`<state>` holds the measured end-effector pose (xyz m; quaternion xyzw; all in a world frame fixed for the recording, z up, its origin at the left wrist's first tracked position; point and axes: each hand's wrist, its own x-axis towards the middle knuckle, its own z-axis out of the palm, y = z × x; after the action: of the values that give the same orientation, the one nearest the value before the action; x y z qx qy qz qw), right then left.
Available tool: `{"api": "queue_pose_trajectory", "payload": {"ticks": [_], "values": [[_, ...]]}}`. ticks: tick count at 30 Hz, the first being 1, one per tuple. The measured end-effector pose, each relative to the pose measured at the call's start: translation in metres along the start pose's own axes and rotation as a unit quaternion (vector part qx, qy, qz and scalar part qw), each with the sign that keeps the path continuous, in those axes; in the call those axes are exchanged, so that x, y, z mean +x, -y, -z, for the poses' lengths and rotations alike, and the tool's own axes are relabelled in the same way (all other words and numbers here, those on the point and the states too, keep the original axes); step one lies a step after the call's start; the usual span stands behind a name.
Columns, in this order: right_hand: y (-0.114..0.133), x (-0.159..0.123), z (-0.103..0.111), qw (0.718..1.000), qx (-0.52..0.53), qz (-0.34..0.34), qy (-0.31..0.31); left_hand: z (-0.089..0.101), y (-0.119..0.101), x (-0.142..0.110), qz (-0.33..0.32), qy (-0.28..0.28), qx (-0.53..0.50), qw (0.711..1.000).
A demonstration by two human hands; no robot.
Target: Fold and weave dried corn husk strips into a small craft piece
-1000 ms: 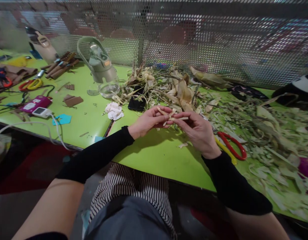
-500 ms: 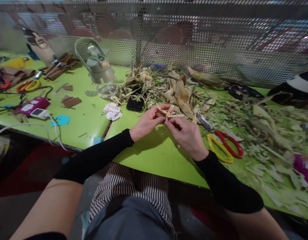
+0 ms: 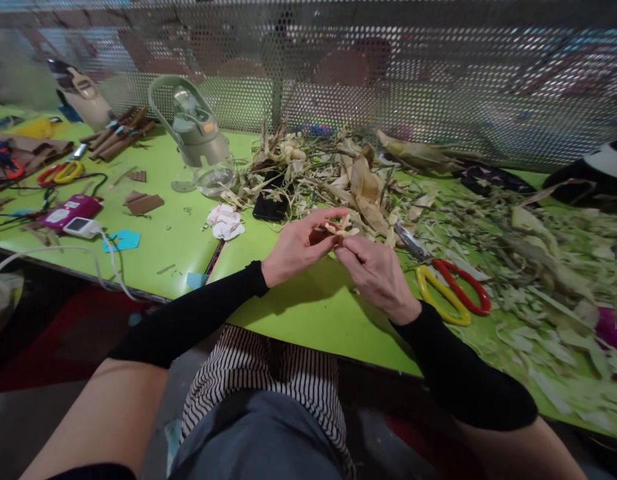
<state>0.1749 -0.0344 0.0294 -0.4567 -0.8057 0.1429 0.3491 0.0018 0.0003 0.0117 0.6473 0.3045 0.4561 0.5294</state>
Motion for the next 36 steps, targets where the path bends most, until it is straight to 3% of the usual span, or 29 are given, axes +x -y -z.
{"api": "queue_pose_trajectory", "payload": {"ticks": [5,10,13,16,25,29,36], "values": [[0.0,-0.004,-0.005,0.999,-0.026,0.016,-0.022,0.001,-0.006,0.002,0.041,-0.03,-0.084,0.995],[-0.009,-0.001,-0.004,0.998,-0.064,0.014,-0.023,0.013,0.001,0.017,0.138,0.029,-0.176,0.974],[-0.016,0.002,0.002,0.994,-0.095,0.009,-0.054,0.017,0.003,0.02,0.176,0.041,-0.24,0.954],[-0.02,0.004,0.008,0.992,-0.107,0.015,-0.071,0.016,0.004,0.019,0.188,0.037,-0.243,0.951],[-0.027,0.003,0.01,0.99,-0.132,0.038,-0.037,0.014,0.004,0.018,0.208,0.037,-0.239,0.948],[-0.027,-0.001,0.011,0.985,-0.151,0.043,-0.068,0.014,0.006,0.019,0.199,0.037,-0.242,0.949],[-0.017,-0.002,0.004,0.973,-0.175,0.149,0.002,0.008,0.013,0.019,0.189,-0.022,-0.295,0.936]]}}
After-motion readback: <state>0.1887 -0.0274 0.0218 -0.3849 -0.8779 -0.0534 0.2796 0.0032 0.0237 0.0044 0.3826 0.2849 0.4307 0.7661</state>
